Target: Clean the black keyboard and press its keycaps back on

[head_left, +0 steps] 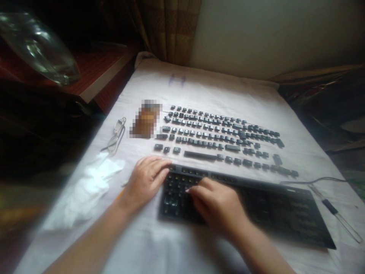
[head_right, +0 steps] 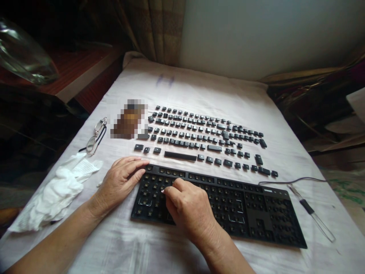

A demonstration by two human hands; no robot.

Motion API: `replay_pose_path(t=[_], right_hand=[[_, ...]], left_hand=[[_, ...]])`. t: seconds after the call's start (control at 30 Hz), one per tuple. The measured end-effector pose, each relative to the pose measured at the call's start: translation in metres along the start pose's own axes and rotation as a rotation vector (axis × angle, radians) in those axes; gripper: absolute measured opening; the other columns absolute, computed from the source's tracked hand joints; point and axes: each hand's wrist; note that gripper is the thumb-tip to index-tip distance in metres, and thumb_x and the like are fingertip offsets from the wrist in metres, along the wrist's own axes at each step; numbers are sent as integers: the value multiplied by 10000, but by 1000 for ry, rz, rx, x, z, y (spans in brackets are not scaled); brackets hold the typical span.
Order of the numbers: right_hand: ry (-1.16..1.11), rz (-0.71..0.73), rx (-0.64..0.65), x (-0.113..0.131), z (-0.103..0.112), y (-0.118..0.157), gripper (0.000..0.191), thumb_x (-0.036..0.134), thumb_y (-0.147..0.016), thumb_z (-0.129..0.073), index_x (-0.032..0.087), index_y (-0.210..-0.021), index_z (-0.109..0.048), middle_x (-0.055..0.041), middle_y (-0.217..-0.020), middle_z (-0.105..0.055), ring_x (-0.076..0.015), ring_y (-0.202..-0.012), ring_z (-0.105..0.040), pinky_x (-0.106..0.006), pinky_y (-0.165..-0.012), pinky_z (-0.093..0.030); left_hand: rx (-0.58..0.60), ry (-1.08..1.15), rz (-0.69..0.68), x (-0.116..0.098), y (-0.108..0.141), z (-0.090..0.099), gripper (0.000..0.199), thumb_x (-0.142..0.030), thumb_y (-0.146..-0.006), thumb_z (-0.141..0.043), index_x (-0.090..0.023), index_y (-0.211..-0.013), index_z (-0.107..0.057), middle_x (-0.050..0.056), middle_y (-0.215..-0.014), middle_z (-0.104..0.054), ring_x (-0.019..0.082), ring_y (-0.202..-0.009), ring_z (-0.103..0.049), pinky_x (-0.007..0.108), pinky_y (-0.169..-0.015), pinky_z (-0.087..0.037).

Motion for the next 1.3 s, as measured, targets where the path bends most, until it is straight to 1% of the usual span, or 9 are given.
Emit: replay_pose_path(t=[0.2,0.33,0.43,0.53,0.67,0.8,0.93,1.17,1.3], right_hand=[[57,-11,-12,-7,6,12,219,157,-917,-528,211,-840,-726,-24,-752,-671,-122,-609,-586,-226,-555,-382],[47,-39,-31,-7,11,14,218,155,-915,-525,214,-835,-719,-16,-731,-656,-114,-608,-580,-220,-560,-382],[-5,-21,-63,-2,10,6,189,143,-899,-536,207,-850,-707,-12,-733,-659,-109,-621,-590,-208,-570,-398],[-15,-22,-104,6,4,-7,183,148,-911,-534,200,-844,-697,-16,-739,-668,-117,-643,-604,-214,-591,-405],[114,-50,-104,16,-7,-22,173,115,-852,-557,201,-741,-659,-13,-703,-653,-128,-602,-575,-242,-561,-355],[179,-1,-94,23,-10,-24,173,84,-788,-568,203,-671,-614,-3,-654,-621,-127,-547,-528,-266,-528,-314],[97,12,-74,23,-9,-15,179,90,-798,-554,201,-674,-619,-1,-650,-612,-127,-547,-536,-259,-527,-330],[-124,-82,-42,13,-7,1,160,110,-851,-574,196,-799,-698,0,-701,-639,-112,-583,-587,-202,-549,-393],[-199,-145,-26,5,1,7,157,106,-855,-579,188,-816,-706,-7,-711,-642,-109,-601,-608,-188,-568,-430]], left_hand=[[18,-16,-5,-1,-1,1,245,-316,-970,-533,-254,-1148,-689,45,-1094,-746,226,-1059,-663,456,-978,-516],[18,-18,-5,0,-1,1,246,-324,-970,-533,-254,-1142,-693,48,-1088,-746,226,-1053,-665,462,-971,-521],[8,-33,-15,1,0,0,247,-327,-972,-532,-247,-1143,-691,54,-1090,-743,229,-1055,-663,465,-971,-522],[5,-45,-20,1,1,0,245,-328,-975,-528,-250,-1141,-689,54,-1085,-742,229,-1054,-662,460,-974,-521],[7,-33,-10,1,1,-1,248,-331,-974,-522,-257,-1142,-690,49,-1076,-744,230,-1048,-665,458,-977,-520],[3,-21,-7,1,1,-1,244,-329,-970,-534,-248,-1137,-693,53,-1074,-743,231,-1047,-663,452,-976,-515],[6,-34,-20,1,1,-1,243,-321,-974,-531,-235,-1137,-690,57,-1075,-741,230,-1047,-659,440,-967,-514],[30,-37,-33,1,1,1,235,-330,-968,-548,-252,-1137,-693,33,-1078,-749,229,-1076,-648,443,-993,-488],[43,-47,-26,0,0,2,246,-329,-967,-546,-235,-1136,-697,44,-1084,-747,232,-1079,-646,437,-994,-481]])
Point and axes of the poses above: each hand's wrist, its own y-axis away from the middle knuckle, its own z-axis out of the back of the hand, x = y × z
